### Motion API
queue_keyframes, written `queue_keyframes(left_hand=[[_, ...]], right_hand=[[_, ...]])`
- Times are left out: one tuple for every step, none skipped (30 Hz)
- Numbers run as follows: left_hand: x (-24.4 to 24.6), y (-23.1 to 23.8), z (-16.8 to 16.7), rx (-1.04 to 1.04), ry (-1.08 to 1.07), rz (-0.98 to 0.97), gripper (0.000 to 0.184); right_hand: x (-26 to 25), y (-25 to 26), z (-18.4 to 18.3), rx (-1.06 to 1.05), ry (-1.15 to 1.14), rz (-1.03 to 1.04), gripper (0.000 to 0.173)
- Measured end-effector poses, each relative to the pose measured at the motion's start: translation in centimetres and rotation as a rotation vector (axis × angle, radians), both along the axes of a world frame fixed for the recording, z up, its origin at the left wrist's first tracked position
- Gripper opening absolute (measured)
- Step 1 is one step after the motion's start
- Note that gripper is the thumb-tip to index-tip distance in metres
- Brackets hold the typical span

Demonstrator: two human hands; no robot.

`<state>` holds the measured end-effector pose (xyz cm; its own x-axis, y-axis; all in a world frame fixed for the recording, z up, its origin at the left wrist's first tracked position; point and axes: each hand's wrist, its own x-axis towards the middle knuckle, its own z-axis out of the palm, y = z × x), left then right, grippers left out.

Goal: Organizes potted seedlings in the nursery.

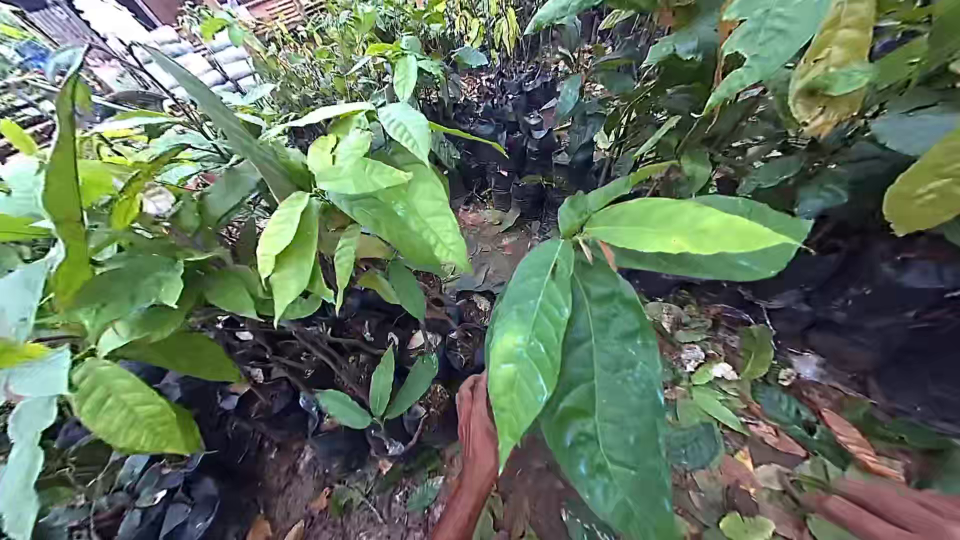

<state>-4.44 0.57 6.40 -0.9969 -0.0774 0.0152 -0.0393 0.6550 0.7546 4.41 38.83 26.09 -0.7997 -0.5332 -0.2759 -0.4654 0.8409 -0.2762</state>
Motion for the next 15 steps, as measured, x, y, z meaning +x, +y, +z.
queue_keyframes(left_hand=[[-1.2,0.5,-0.7,-0.023,0.003,-0.027,0.061],[-2.3,1.0,-1.4,-0.052,-0.006,-0.061,0.062],[-3.3,1.5,-1.8,-0.069,-0.005,-0.092,0.063],[-4.0,1.9,-1.7,-0.072,-0.012,-0.109,0.061],[-4.7,2.3,-1.7,-0.072,0.011,-0.116,0.055],[-5.4,2.6,-1.7,-0.076,0.062,-0.122,0.045],[-5.9,2.7,-1.5,-0.093,0.122,-0.130,0.035],[-6.2,2.8,-1.3,-0.108,0.167,-0.143,0.029],[-6.4,2.9,-1.0,-0.135,0.184,-0.156,0.028],[-6.6,3.0,-0.6,-0.161,0.165,-0.164,0.027],[-6.7,3.1,0.0,-0.182,0.132,-0.173,0.027],[-6.7,3.0,0.4,-0.195,0.097,-0.178,0.028],[-6.9,2.8,0.6,-0.207,0.085,-0.192,0.027],[-7.1,2.4,0.5,-0.223,0.105,-0.216,0.026],[-7.2,2.1,0.4,-0.242,0.129,-0.247,0.025]], right_hand=[[-0.9,-0.8,0.1,-0.001,0.022,0.025,0.023],[-1.6,-1.6,0.3,-0.002,0.041,0.030,0.022],[-2.3,-2.2,0.5,-0.008,0.056,0.027,0.020],[-2.8,-2.7,0.6,-0.014,0.076,0.020,0.019],[-3.1,-3.0,0.6,-0.020,0.107,0.007,0.018],[-3.3,-3.2,0.3,-0.027,0.167,-0.006,0.015],[-3.2,-3.2,-0.2,-0.034,0.249,-0.018,0.011],[-3.1,-3.1,-1.0,-0.034,0.322,-0.039,0.012],[-2.8,-2.9,-2.0,-0.029,0.347,-0.075,0.015],[-2.5,-2.6,-2.7,-0.024,0.333,-0.131,0.018],[-2.2,-2.5,-3.3,-0.032,0.300,-0.206,0.021],[-1.8,-2.5,-3.8,-0.050,0.231,-0.307,0.024],[-1.4,-2.6,-4.2,-0.073,0.142,-0.425,0.027],[-1.0,-2.7,-4.9,-0.114,0.082,-0.544,0.029],[-0.5,-3.0,-5.6,-0.165,0.016,-0.663,0.032]])
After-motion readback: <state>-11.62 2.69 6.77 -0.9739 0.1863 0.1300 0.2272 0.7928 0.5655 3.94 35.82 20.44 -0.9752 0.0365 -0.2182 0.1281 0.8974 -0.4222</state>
